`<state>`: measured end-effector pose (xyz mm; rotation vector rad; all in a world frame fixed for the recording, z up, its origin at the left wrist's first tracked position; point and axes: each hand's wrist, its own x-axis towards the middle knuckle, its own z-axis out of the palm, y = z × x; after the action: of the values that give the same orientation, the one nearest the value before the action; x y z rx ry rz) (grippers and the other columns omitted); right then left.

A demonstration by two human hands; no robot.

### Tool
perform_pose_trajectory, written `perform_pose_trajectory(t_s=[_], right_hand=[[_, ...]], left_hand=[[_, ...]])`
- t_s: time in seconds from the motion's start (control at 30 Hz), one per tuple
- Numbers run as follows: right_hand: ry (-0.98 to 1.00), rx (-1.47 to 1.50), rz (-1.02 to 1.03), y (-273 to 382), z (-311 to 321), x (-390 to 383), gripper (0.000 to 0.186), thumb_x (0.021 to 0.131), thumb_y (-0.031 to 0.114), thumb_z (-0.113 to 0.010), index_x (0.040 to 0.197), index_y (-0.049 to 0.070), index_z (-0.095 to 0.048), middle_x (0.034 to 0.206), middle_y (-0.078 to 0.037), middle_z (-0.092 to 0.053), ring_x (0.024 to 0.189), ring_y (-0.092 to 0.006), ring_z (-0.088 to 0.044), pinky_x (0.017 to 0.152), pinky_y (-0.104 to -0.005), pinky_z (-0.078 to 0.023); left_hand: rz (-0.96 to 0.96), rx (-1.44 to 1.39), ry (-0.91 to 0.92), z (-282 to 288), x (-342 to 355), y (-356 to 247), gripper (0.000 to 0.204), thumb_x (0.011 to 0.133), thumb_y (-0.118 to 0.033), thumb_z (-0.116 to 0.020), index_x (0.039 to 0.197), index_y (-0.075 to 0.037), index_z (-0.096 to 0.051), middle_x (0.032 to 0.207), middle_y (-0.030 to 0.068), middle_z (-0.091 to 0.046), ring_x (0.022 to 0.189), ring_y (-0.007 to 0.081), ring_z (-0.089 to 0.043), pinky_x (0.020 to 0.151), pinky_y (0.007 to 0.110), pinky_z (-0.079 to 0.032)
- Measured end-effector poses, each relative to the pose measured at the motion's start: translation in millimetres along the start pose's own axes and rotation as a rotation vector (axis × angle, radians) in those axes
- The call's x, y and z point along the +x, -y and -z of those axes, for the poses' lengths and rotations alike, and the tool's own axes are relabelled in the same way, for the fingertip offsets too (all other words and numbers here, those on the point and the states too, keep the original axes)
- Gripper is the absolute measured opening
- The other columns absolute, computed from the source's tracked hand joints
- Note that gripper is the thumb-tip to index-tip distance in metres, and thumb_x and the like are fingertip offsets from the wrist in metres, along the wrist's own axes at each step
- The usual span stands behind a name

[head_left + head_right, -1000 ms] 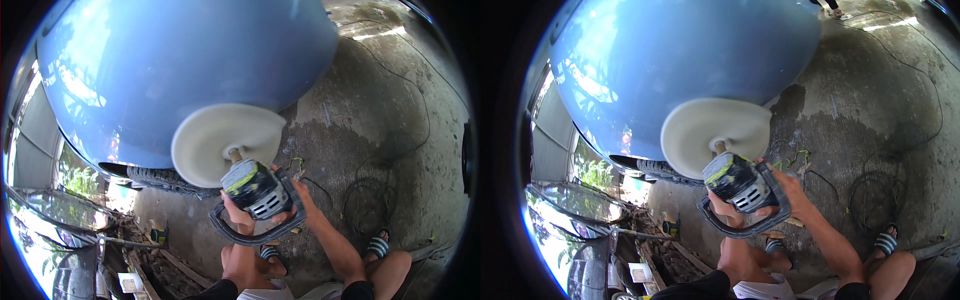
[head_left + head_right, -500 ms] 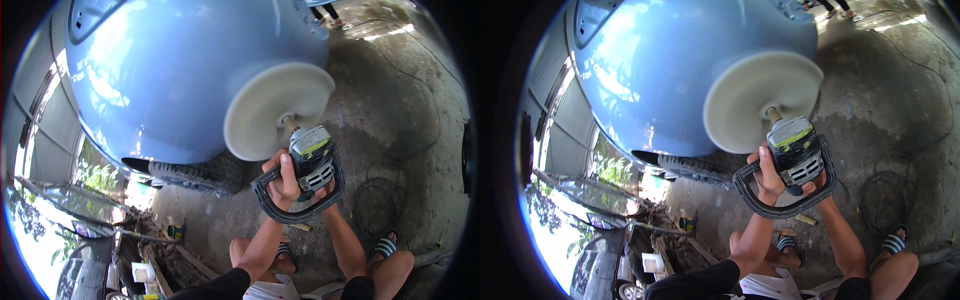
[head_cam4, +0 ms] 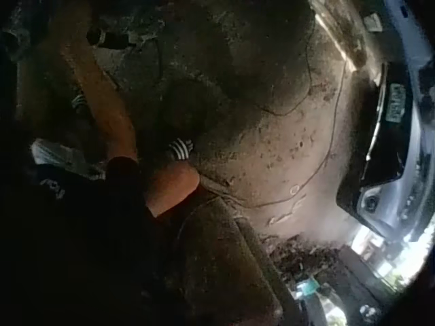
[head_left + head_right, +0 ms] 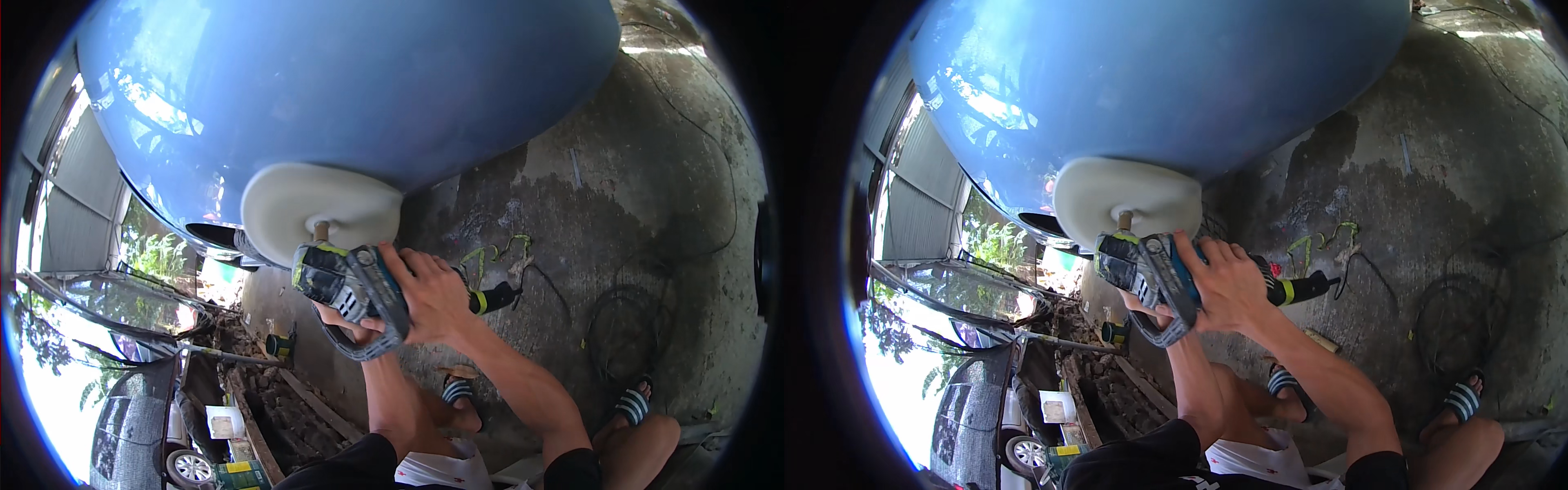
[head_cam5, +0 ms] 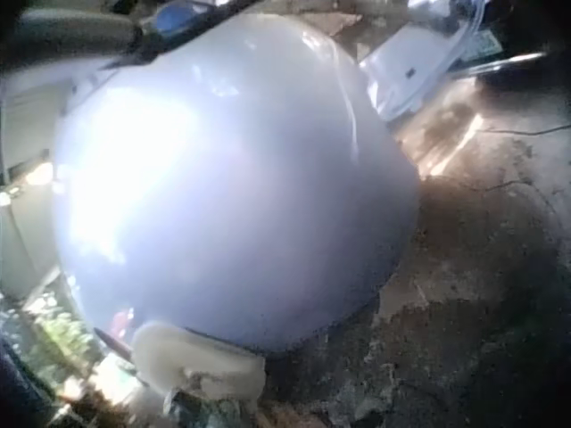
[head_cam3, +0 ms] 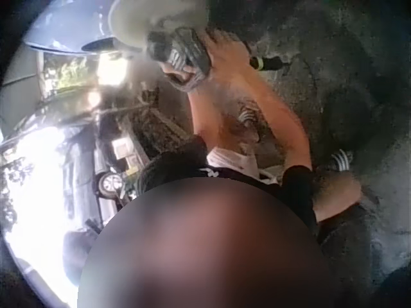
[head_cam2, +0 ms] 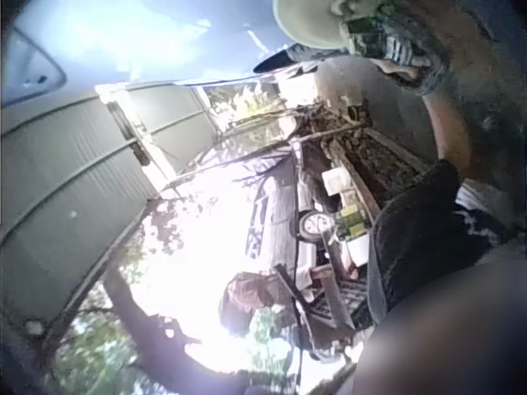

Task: The recorder uses a power polisher and spray to polish the exterior body panel of a pickup truck.

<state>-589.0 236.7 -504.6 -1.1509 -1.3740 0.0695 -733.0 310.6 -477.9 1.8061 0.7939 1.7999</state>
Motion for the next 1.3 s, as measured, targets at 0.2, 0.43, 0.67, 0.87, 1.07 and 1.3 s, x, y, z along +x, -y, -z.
perform_pose_trajectory(t_s=[0.2,0.43,0.67,0.87,1.07,1.3], right_hand=[[0.242,-0.023,-0.002,-51.1,-46.5,-16.5,0.099,0.065,0.041,-0.074,0.149,-0.003,-0.041,0.101,-0.025,-0.065,0.09,-0.0436,-0.068,0.079,-0.0472,-0.056],[0.072,0.041,-0.07,-87.3,5.4,-65.7,0.107,0.076,0.076,-0.072,0.14,-0.007,-0.052,0.113,-0.026,-0.069,0.093,-0.0429,-0.071,0.078,-0.0463,-0.06],[-0.2,0.224,-0.005,-75.0,51.5,-76.3,0.112,0.072,0.068,-0.081,0.147,-0.006,-0.044,0.126,-0.028,-0.065,0.106,-0.0426,-0.07,0.093,-0.0476,-0.057],[-0.473,1.094,-0.397,-90.9,23.1,-138.9,0.094,0.083,0.042,-0.082,0.152,-0.003,-0.036,0.144,-0.013,-0.056,0.133,-0.0261,-0.054,0.112,-0.0394,-0.045],[-0.45,0.75,-0.317,-96.7,23.6,-135.3,0.097,0.084,0.061,-0.07,0.15,-0.004,-0.042,0.13,-0.019,-0.062,0.105,-0.0316,-0.064,0.088,-0.0422,-0.052],[-0.147,-0.096,0.082,-39.4,3.3,-34.5,0.102,0.086,0.075,-0.06,0.147,-0.006,-0.046,0.117,-0.024,-0.066,0.088,-0.0377,-0.071,0.074,-0.0464,-0.059]], left_hand=[[0.044,0.052,-0.053,16.4,-37.4,67.9,0.058,0.106,-0.047,-0.043,0.129,0.005,-0.054,0.112,0.0133,-0.068,0.096,0.022,-0.069,0.084,0.036,-0.06],[0.225,-0.028,0.013,-26.5,-96.4,71.3,0.045,0.11,-0.034,-0.041,0.13,0.004,-0.055,0.116,0.0148,-0.07,0.1,0.0226,-0.07,0.087,0.037,-0.059],[0.311,-0.471,0.235,-67.3,-77.0,-7.1,0.066,0.109,-0.046,-0.027,0.139,0.009,-0.048,0.123,0.0274,-0.066,0.107,0.0395,-0.069,0.098,0.05,-0.057],[0.029,0.078,0.549,-129.9,-61.9,-73.0,0.045,0.106,-0.037,-0.037,0.11,0.005,-0.054,0.103,0.011,-0.056,0.098,0.0219,-0.052,0.088,0.037,-0.039],[0.31,-0.154,0.327,-126.0,-71.1,-48.3,0.04,0.107,-0.033,-0.043,0.099,0.001,-0.062,0.088,0.0068,-0.063,0.083,0.0174,-0.056,0.081,0.034,-0.046],[0.121,-0.006,-0.004,-19.5,-40.2,25.4,0.034,0.108,-0.018,-0.045,0.127,0.005,-0.06,0.115,0.0127,-0.071,0.1,0.0216,-0.07,0.089,0.036,-0.058]])
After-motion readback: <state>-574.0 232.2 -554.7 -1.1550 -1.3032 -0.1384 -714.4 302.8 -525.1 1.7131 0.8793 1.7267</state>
